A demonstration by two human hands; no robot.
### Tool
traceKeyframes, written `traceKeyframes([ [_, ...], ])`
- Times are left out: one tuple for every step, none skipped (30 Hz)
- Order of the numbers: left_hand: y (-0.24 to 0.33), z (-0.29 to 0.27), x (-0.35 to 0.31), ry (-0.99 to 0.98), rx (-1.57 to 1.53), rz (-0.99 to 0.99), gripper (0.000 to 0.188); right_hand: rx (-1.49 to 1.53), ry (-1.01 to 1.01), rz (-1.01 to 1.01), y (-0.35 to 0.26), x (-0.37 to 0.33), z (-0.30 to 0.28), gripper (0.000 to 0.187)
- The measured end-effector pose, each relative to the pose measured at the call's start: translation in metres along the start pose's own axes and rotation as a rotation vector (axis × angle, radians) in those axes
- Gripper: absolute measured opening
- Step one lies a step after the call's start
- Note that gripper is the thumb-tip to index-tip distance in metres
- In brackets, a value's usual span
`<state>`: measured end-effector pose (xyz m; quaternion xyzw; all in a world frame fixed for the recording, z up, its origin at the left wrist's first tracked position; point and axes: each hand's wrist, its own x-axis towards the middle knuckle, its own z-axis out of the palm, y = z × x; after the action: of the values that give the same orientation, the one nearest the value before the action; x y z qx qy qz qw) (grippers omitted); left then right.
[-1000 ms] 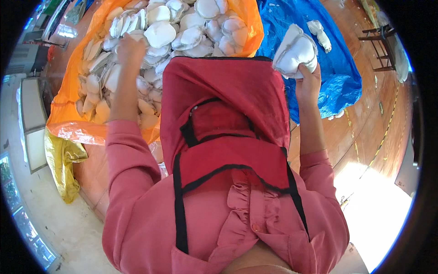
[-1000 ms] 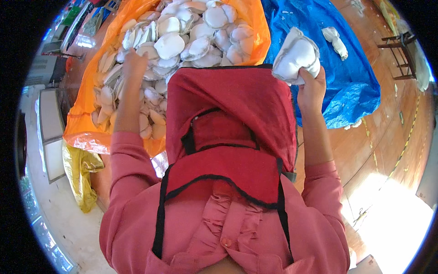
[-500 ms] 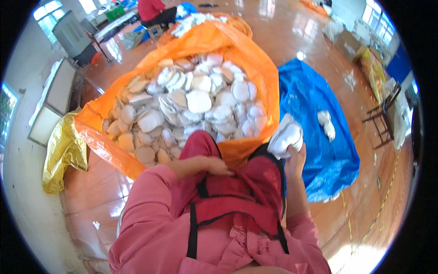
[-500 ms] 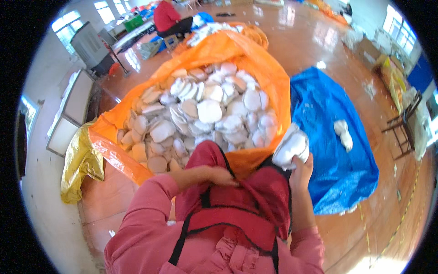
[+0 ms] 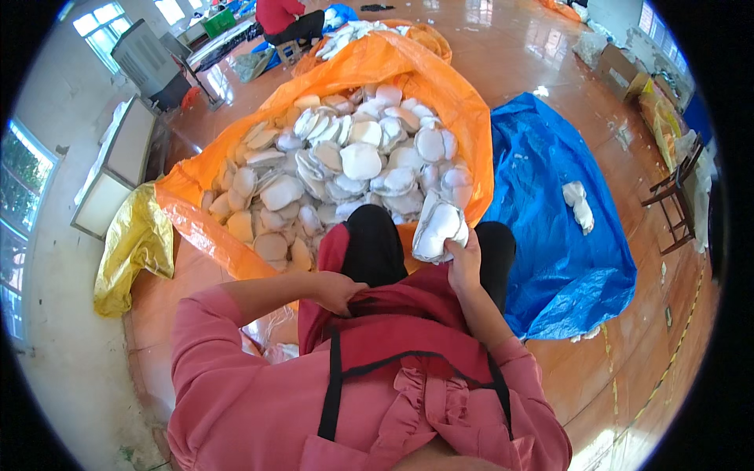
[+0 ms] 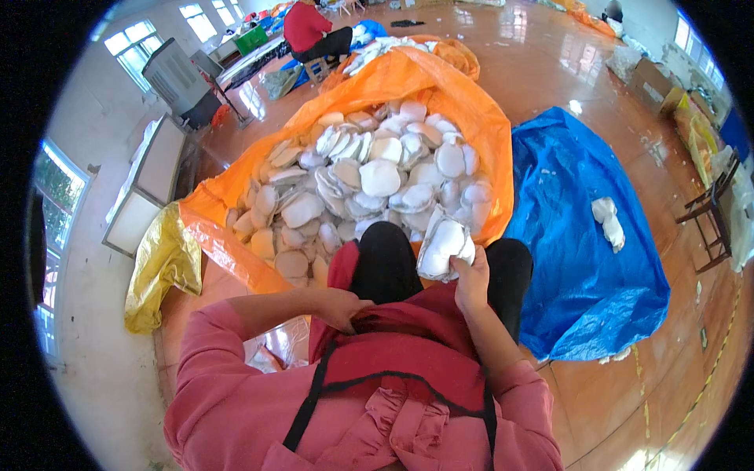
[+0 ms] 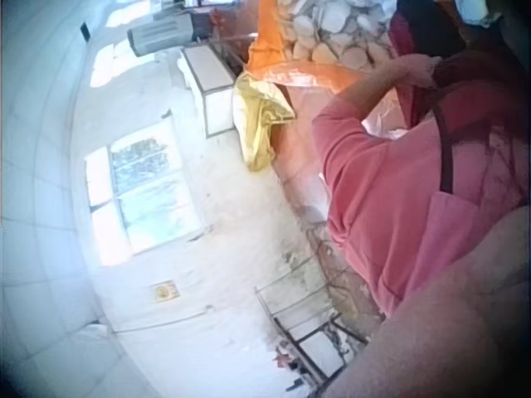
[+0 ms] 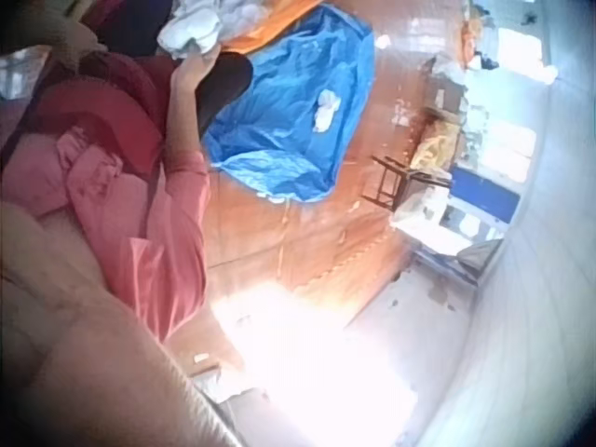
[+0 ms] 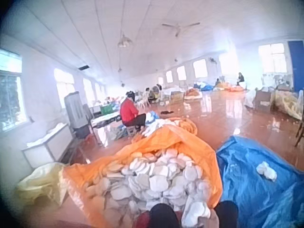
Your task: The person sits on the floor and repeatedly stuffs white fabric pieces into a sock, then places the filled sock into a blue bag. The person continues this process with multiple socks throughout the clip.
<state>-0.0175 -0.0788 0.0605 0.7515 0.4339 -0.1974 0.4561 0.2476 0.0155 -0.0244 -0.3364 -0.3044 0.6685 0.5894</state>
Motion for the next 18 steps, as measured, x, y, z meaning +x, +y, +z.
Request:
traceKeyframes([
  [-0.020, 0.014, -0.004, 0.020, 0.001, 0.096, 0.066, 0.005, -0.008, -0.003, 0.001, -0.003, -0.003, 0.046],
  [-0.024, 0.012, -0.011, 0.009, -0.112, -0.032, 0.052, -0.006, 0.006, -0.007, 0.001, -0.006, -0.014, 0.047],
  [-0.029, 0.011, -0.023, 0.068, -0.289, -0.053, 0.043, -0.011, 0.012, -0.029, -0.001, -0.007, -0.022, 0.054],
  [-0.031, 0.017, -0.036, 0.074, -0.411, -0.151, 0.038, -0.013, 0.020, -0.045, -0.005, -0.010, -0.026, 0.058],
  [-0.069, 0.054, -0.041, 0.070, -0.855, -0.182, 0.037, -0.039, 0.011, -0.091, -0.007, -0.009, -0.030, 0.057],
  [-0.069, 0.071, -0.052, 0.012, -1.196, -0.422, 0.038, -0.018, 0.023, -0.081, -0.012, -0.009, -0.035, 0.057],
  [-0.067, 0.084, -0.064, -0.104, -1.293, -0.503, 0.038, -0.017, 0.012, -0.116, -0.018, -0.009, -0.042, 0.056],
  [-0.059, 0.104, -0.066, -0.108, -1.318, -0.566, 0.036, 0.041, 0.066, -0.076, -0.029, -0.010, -0.042, 0.055],
  [-0.053, 0.116, -0.067, -0.086, -1.330, -0.625, 0.035, 0.120, 0.059, -0.123, -0.031, -0.008, -0.052, 0.054],
  [-0.051, 0.124, -0.069, -0.058, -1.333, -0.683, 0.034, 0.159, 0.153, -0.115, -0.041, -0.012, -0.049, 0.047],
  [-0.081, 0.152, -0.065, -0.019, -1.251, -0.736, 0.032, 0.178, 0.129, -0.151, -0.042, -0.011, -0.053, 0.047],
  [-0.096, 0.152, -0.064, 0.112, -0.935, -0.690, 0.031, 0.190, 0.106, -0.192, -0.042, -0.007, -0.061, 0.047],
  [-0.107, 0.149, -0.062, 0.225, -0.619, -0.625, 0.031, 0.172, 0.099, -0.224, -0.044, -0.005, -0.066, 0.048],
  [-0.102, 0.136, -0.056, 0.328, -0.311, -0.536, 0.031, 0.145, 0.148, -0.213, -0.052, -0.004, -0.066, 0.048],
  [-0.102, 0.118, -0.052, 0.375, 0.053, -0.633, 0.032, 0.137, 0.151, -0.221, -0.057, -0.001, -0.069, 0.048],
  [-0.078, 0.077, -0.048, 0.419, 0.431, -0.704, 0.034, 0.132, 0.160, -0.236, -0.064, 0.003, -0.074, 0.049],
  [-0.066, 0.051, -0.044, 0.706, 0.361, -0.530, 0.029, 0.130, 0.184, -0.240, -0.069, 0.008, -0.075, 0.050],
  [-0.054, 0.034, -0.043, 0.983, 0.271, -0.363, 0.026, 0.103, 0.221, -0.249, -0.074, 0.013, -0.067, 0.049],
])
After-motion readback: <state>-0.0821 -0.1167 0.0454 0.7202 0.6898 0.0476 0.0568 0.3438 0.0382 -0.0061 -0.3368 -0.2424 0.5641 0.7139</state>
